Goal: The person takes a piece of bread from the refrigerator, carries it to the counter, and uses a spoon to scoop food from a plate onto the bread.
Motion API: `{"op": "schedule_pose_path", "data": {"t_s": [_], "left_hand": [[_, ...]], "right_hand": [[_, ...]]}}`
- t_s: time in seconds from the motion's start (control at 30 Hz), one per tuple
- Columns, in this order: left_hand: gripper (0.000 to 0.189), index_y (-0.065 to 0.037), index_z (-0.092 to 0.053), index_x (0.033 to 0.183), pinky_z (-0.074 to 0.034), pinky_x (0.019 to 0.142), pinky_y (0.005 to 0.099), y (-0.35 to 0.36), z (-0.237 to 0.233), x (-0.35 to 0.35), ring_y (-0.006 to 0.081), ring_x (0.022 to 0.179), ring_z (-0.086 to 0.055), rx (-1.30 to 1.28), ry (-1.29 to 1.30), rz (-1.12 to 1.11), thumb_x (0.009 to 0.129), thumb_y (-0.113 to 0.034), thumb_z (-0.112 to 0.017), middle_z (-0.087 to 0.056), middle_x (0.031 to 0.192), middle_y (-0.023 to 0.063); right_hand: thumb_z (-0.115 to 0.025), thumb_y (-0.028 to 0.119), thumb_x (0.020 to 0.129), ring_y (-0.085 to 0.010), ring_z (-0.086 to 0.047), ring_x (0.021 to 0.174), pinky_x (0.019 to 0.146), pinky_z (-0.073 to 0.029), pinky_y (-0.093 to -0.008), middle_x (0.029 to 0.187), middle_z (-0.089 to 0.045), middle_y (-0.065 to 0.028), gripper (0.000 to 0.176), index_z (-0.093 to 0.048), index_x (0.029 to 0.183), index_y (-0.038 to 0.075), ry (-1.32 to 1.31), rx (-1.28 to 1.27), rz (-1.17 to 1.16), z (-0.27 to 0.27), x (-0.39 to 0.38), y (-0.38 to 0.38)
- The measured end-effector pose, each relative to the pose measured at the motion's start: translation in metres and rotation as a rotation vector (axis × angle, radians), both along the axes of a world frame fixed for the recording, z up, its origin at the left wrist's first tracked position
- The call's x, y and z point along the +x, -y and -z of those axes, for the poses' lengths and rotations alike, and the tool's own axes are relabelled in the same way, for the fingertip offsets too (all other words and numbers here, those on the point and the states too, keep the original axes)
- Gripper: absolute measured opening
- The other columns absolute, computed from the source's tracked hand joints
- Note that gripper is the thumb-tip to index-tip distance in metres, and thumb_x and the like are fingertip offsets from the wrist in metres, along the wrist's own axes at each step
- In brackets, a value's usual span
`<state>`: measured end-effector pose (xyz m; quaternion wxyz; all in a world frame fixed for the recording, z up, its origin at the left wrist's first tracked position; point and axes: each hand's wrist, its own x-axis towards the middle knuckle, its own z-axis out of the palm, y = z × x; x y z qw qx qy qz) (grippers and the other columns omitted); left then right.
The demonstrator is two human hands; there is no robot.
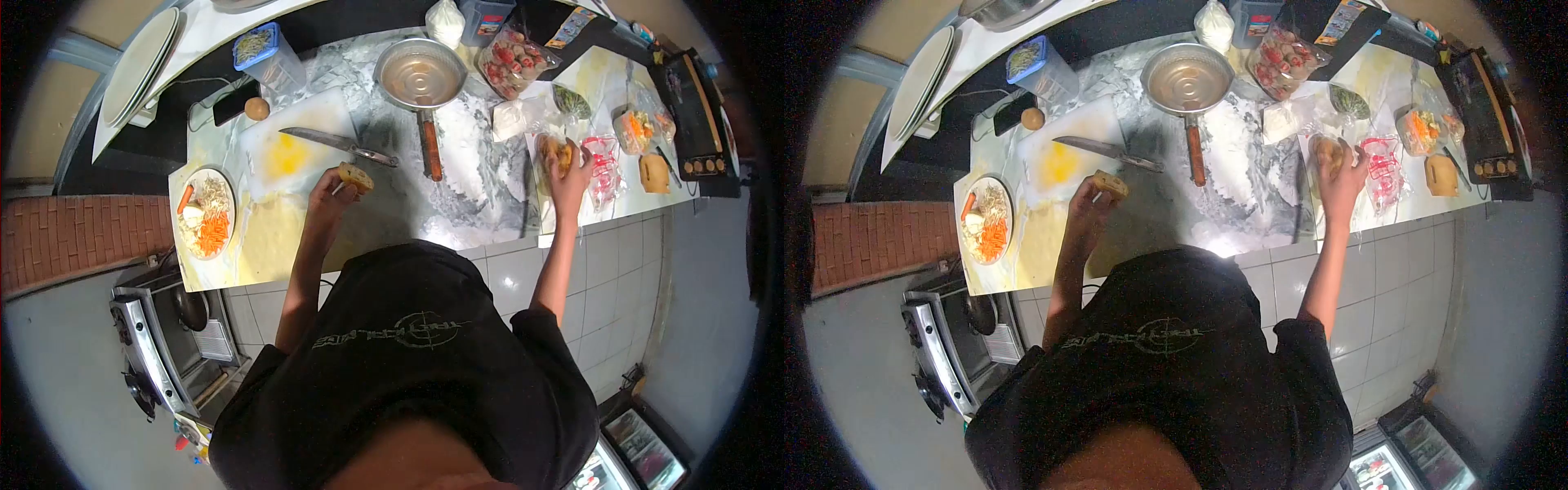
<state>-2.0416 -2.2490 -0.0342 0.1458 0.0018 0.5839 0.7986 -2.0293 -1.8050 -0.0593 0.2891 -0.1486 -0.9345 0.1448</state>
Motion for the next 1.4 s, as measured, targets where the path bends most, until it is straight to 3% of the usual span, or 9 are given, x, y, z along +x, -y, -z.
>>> {"op": "schedule_pose_path", "data": {"t_s": [0.2,0.47,0.7,0.83,1.0,1.1,1.17,1.3,1.4], "left_hand": [[0.022,-0.003,-0.059,0.114,-0.043,0.082,0.0259,0.004,0.01,0.002,0.0094,0.091,-0.056,-0.02,0.016,-0.037,0.094,-0.014,-0.058,-0.063,0.103,0.0021],[0.025,-0.003,-0.061,0.115,-0.043,0.081,0.0246,0.043,0.009,0.012,0.0086,0.088,-0.055,-0.249,-0.028,-0.148,0.091,-0.012,-0.064,-0.064,0.1,0.0011],[0.027,-0.003,-0.059,0.116,-0.044,0.083,0.0257,0.108,0.024,0.004,0.0106,0.09,-0.056,-0.297,-0.043,-0.281,0.091,-0.012,-0.065,-0.064,0.102,0.0018],[0.027,-0.002,-0.059,0.114,-0.046,0.08,0.026,0.14,0.045,-0.016,0.0117,0.087,-0.059,-0.321,-0.106,-0.27,0.09,-0.012,-0.067,-0.065,0.099,0.0038],[0.026,-0.002,-0.058,0.11,-0.048,0.076,0.0251,0.177,0.104,-0.05,0.0117,0.085,-0.062,-0.3,0.051,-0.234,0.088,-0.01,-0.069,-0.066,0.094,0.0055],[0.023,-0.002,-0.059,0.107,-0.048,0.075,0.0238,0.185,0.114,-0.082,0.0104,0.083,-0.061,-0.339,-0.168,-0.201,0.087,-0.009,-0.069,-0.065,0.09,0.0048],[0.025,-0.002,-0.058,0.107,-0.049,0.075,0.0237,0.185,0.13,-0.104,0.0096,0.082,-0.06,-0.207,-0.333,-0.195,0.086,-0.009,-0.071,-0.064,0.089,0.0039],[0.025,-0.002,-0.06,0.104,-0.049,0.075,0.0246,0.188,0.124,-0.128,0.0098,0.08,-0.058,-0.172,-0.307,-0.256,0.083,-0.008,-0.073,-0.062,0.09,0.0027],[0.024,-0.002,-0.061,0.1,-0.049,0.075,0.025,0.183,0.131,-0.132,0.0106,0.08,-0.058,-0.353,-0.459,-0.283,0.08,-0.007,-0.075,-0.062,0.091,0.0027]], "right_hand": [[-0.064,0.01,0.086,-0.0342,-0.052,0.108,0.094,-0.043,-0.041,0.113,-0.051,-0.0166,0.028,-0.059,0.113,0.004,0.016,-0.369,-0.51,-0.053,0.006,0.146],[-0.065,0.002,0.081,-0.0307,-0.056,0.102,0.086,-0.047,-0.0365,0.108,-0.052,-0.0136,0.028,-0.06,0.109,0.005,0.205,-0.512,-1.042,-0.021,-0.003,0.252],[-0.067,0.005,0.079,-0.0321,-0.055,0.102,0.089,-0.046,-0.0385,0.109,-0.051,-0.0149,0.035,-0.06,0.113,0.008,0.278,-0.546,-1.016,0.001,-0.02,0.291],[-0.067,0.009,0.079,-0.0381,-0.052,0.1,0.087,-0.044,-0.0455,0.111,-0.051,-0.0165,0.04,-0.056,0.118,0.009,0.101,-0.284,-0.776,0.02,-0.047,0.309],[-0.064,0.013,0.083,-0.0378,-0.054,0.099,0.084,-0.043,-0.0487,0.11,-0.053,-0.0171,0.035,-0.053,0.117,0.01,0.257,-0.126,-0.569,0.055,-0.064,0.332],[-0.061,0.013,0.085,-0.0381,-0.054,0.099,0.084,-0.044,-0.0487,0.109,-0.054,-0.0181,0.035,-0.052,0.118,0.007,0.322,-0.077,-0.521,0.061,-0.07,0.344],[-0.06,0.012,0.085,-0.0387,-0.055,0.098,0.084,-0.045,-0.0483,0.107,-0.056,-0.0201,0.032,-0.052,0.115,0.002,0.323,-0.046,-0.499,0.071,-0.076,0.347],[-0.056,0.001,0.085,-0.0439,-0.054,0.095,0.083,-0.044,-0.0496,0.101,-0.056,-0.0243,0.024,-0.052,0.107,-0.003,0.333,-0.199,-0.565,0.076,-0.085,0.346],[-0.054,-0.001,0.086,-0.0452,-0.055,0.089,0.077,-0.044,-0.0495,0.097,-0.057,-0.0251,0.018,-0.051,0.103,-0.004,0.288,-0.253,-0.562,0.077,-0.08,0.341]]}}
